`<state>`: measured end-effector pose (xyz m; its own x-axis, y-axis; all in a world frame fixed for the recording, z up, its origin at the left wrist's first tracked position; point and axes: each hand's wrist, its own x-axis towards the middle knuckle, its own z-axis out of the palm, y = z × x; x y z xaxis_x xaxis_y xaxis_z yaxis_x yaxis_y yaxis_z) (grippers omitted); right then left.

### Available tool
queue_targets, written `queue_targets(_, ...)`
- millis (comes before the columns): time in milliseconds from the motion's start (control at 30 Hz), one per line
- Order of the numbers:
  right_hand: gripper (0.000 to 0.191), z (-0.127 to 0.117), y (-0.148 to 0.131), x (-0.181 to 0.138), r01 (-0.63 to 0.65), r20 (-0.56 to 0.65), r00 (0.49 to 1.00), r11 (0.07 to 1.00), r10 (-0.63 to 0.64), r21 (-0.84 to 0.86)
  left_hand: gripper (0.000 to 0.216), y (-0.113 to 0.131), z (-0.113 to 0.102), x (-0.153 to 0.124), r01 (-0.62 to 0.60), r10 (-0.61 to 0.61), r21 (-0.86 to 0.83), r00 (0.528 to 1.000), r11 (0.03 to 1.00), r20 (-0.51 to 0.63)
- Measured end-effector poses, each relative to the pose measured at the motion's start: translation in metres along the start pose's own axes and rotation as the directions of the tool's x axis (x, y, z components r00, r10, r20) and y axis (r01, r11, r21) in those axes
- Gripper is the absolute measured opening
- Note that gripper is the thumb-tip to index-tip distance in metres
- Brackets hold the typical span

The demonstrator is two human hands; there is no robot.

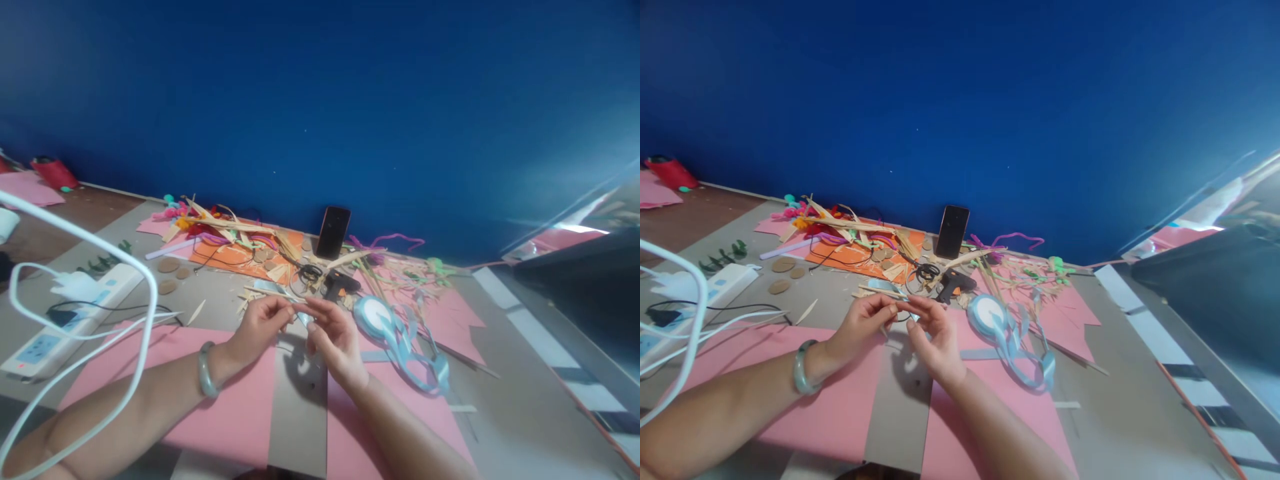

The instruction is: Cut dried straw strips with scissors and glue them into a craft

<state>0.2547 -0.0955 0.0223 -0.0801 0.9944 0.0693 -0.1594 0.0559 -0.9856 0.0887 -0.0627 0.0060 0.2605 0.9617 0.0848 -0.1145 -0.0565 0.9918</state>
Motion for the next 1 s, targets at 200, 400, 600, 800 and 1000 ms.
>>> queue_targets(200, 0.042, 0.001, -0.005, 0.006, -0.142, 0.018, 0.990, 0.968, 0.141, 0.206, 0.019, 0.006, 0.001, 0.000, -0.029, 0.029, 0.002, 1.000, 1.000, -0.013)
queue_targets(400, 0.046, -0.003, -0.008, 0.012, -0.198, 0.015, 0.979, 0.930, 0.203, 0.309, 0.021, 0.005, 0.000, -0.001, 0.015, -0.015, 0.025, 1.000, 1.000, -0.014)
queue_targets(600, 0.046, -0.005, -0.005, 0.014, -0.185, -0.002, 0.981, 0.944, 0.192, 0.272, 0.025, 0.004, 0.000, -0.001, -0.021, 0.021, 0.024, 1.000, 0.999, -0.002)
queue_targets(800, 0.050, -0.003, -0.003, 0.007, -0.080, 0.038, 0.996, 0.986, 0.075, 0.148, 0.023, 0.006, 0.000, -0.001, 0.051, -0.051, -0.014, 0.998, 0.999, -0.034)
queue_targets(1000, 0.046, 0.001, -0.006, -0.004, 0.146, 0.069, 0.988, 0.970, -0.135, -0.194, 0.026, 0.004, -0.002, 0.000, 0.082, -0.083, -0.019, 0.996, 0.996, -0.022)
